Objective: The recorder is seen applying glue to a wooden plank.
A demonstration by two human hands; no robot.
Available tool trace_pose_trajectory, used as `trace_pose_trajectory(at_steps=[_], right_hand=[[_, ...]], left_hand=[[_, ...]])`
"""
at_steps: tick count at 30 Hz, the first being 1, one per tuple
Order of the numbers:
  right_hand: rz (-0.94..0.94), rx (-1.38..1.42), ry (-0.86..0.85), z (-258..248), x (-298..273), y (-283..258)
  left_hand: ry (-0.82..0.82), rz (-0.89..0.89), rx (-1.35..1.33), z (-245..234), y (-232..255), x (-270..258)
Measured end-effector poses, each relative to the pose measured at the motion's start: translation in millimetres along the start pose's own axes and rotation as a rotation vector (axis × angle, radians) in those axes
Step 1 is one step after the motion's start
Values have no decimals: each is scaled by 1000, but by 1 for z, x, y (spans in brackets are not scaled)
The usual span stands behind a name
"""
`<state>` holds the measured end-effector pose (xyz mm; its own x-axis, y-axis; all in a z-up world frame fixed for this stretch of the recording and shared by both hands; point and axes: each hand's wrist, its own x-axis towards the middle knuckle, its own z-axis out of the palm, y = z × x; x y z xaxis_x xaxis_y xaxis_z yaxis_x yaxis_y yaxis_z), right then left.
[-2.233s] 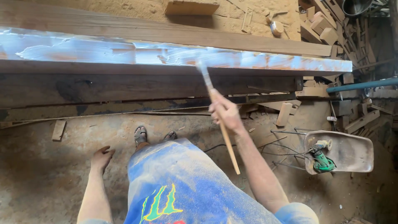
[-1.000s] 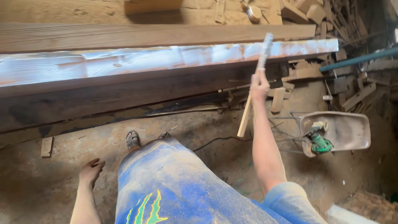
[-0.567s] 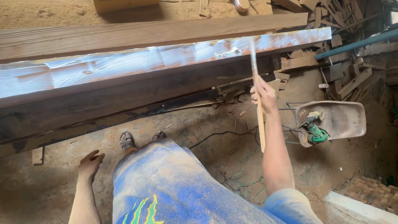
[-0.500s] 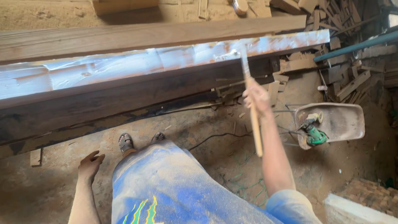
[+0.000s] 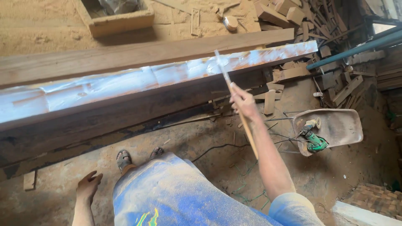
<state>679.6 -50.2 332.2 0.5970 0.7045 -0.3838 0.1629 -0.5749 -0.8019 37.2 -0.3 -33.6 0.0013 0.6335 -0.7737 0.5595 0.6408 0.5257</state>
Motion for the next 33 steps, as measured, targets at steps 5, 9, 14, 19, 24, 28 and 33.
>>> trace_pose_trajectory(at_steps=[5,9,14,19,24,28,33], right_hand=[[17,71,-159,40,-32,-5],[-123,-146,-103,29,-26,-10],[-583,-817,205,-2,18,-11],[-111,-193,-20,32,-8,-34],[33,259,-310,77,-47,-25],[-26,424,-309,52,-49,-14],[-124,586,107,-56,34,55]], left_hand=[[6,-31,28,-4,14,-10],[-10,-26,43,-9,18,-3],[-10,-26,86,-20,29,-1],[4,29,11,-29,28,8],[-7,-21,133,-34,5,9],[-26,-55,103,-35,-24,22],[-8,-252,252,-28,-1,38]])
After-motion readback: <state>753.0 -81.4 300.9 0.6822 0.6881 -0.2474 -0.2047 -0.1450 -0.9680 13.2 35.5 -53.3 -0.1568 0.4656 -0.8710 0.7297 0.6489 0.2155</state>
